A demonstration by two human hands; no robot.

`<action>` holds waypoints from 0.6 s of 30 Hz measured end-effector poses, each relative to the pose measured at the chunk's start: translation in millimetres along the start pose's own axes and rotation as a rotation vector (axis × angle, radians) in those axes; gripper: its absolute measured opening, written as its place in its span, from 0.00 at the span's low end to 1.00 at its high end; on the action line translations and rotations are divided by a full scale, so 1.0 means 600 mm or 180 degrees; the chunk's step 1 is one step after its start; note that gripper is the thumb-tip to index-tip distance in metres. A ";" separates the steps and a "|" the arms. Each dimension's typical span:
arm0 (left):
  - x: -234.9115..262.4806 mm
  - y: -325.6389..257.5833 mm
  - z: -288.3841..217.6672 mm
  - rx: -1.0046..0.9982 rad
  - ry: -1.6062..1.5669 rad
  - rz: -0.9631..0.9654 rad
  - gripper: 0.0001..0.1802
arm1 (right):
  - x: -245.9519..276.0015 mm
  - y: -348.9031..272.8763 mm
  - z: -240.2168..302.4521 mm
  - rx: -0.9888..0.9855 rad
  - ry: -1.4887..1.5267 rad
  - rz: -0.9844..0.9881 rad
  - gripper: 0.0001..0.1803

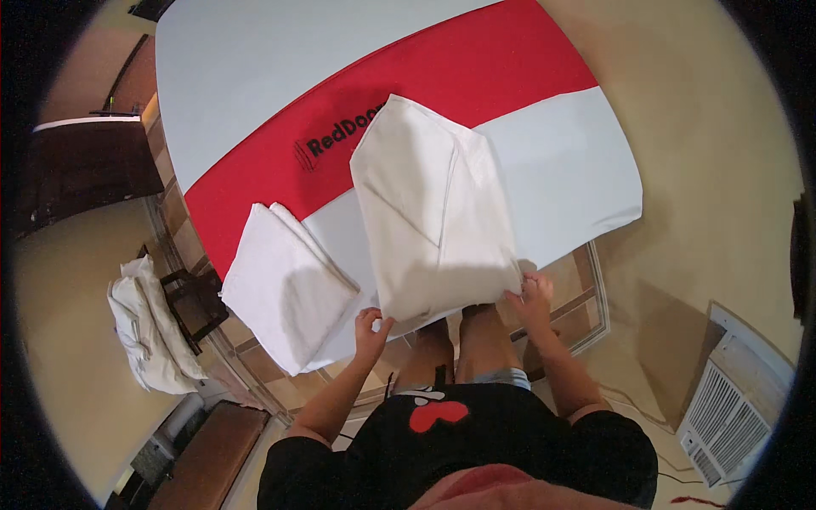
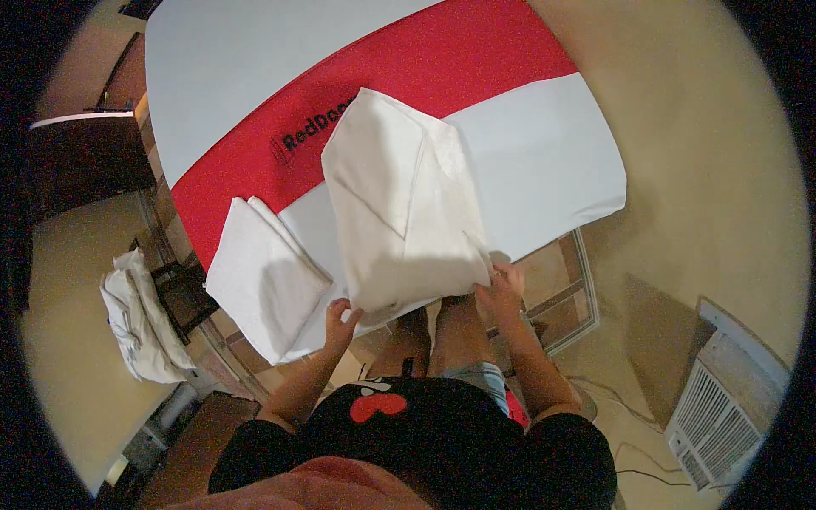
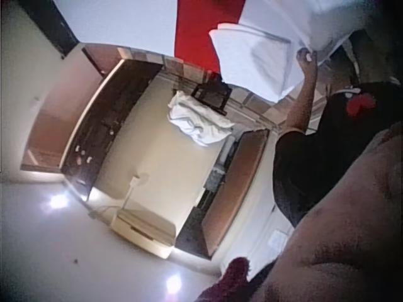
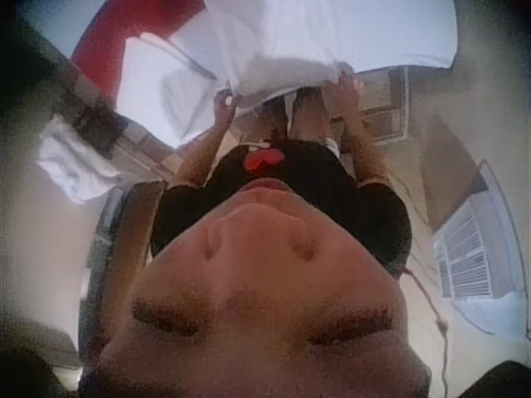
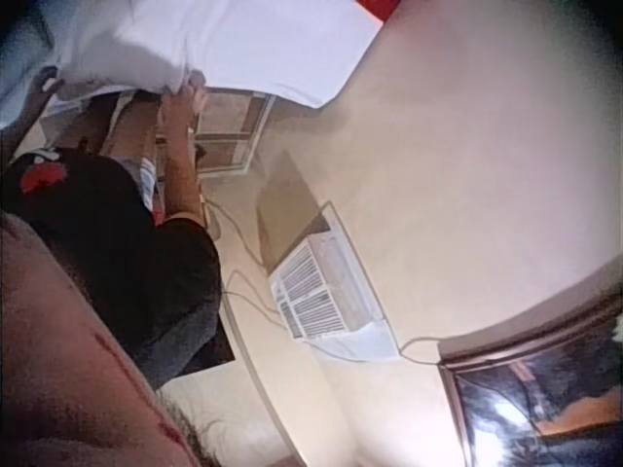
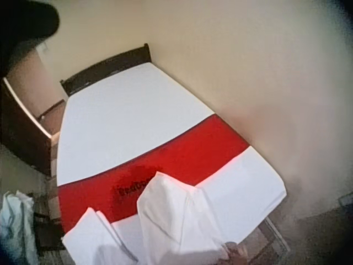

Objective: The person folds towels into rolls by hand on a bed and then inserts pillows into white pillowcases before arranging them on the bed.

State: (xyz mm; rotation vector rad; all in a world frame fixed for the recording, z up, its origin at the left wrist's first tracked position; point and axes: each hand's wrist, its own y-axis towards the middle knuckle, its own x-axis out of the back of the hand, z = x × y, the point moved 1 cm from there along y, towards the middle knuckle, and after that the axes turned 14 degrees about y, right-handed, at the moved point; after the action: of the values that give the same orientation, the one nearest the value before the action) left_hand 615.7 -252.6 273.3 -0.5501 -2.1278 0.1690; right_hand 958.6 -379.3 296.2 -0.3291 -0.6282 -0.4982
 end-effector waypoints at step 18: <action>-0.027 0.582 -0.211 -0.1092 0.2273 -0.1330 0.12 | -0.101 0.023 0.029 0.1196 -0.1747 0.1835 0.32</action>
State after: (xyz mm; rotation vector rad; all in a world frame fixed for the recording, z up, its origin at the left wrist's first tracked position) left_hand 838.6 41.1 223.6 -0.2811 -1.5184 -0.5594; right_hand 915.5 -339.6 269.5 -0.2715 -1.0919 0.2807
